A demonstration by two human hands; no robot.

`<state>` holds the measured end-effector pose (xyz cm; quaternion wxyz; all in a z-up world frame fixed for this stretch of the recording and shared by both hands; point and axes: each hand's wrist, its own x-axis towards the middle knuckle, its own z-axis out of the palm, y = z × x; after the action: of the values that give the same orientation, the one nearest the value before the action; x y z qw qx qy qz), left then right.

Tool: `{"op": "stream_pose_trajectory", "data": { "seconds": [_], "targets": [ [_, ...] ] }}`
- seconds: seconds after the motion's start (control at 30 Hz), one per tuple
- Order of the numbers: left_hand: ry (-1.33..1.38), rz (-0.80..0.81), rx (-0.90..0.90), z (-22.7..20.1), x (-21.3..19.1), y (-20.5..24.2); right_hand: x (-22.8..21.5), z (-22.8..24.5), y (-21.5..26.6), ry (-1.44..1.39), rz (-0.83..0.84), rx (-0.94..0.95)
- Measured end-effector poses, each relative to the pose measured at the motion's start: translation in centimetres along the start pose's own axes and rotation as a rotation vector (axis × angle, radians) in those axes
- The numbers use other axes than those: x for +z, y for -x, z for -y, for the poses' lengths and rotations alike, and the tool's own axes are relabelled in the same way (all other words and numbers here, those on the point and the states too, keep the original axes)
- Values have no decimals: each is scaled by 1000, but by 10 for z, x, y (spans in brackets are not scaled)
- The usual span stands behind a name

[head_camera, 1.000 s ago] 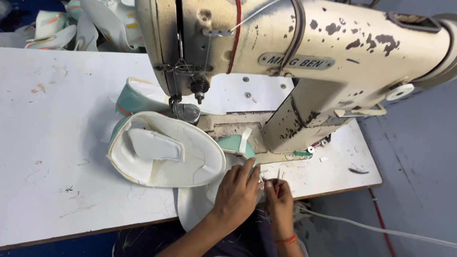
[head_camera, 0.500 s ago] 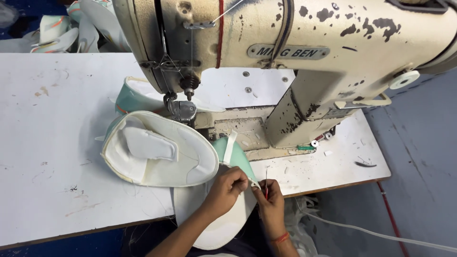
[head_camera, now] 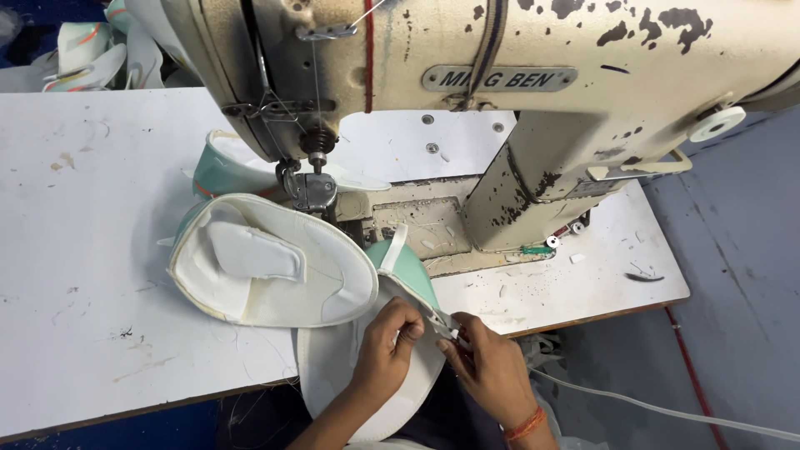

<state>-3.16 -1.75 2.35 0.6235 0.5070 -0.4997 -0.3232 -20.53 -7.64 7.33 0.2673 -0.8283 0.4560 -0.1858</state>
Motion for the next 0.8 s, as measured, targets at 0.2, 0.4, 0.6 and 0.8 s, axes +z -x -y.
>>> {"op": "stream_pose_trajectory", "data": {
  "seconds": [0.2,0.4,0.6,0.8],
  "targets": [
    [-79,28,-1,-12,4,2,-8,4,-13,105,50,-129],
    [-138,32,16,3,9,9,32,-45,-12,-271,173,25],
    [17,-23,-119,-2,5,21,60,-69,-9,-635,94,227],
    [-365,-339,59,-32,-58,28,51,-41,-4,-614,-34,136]
  ]
}}
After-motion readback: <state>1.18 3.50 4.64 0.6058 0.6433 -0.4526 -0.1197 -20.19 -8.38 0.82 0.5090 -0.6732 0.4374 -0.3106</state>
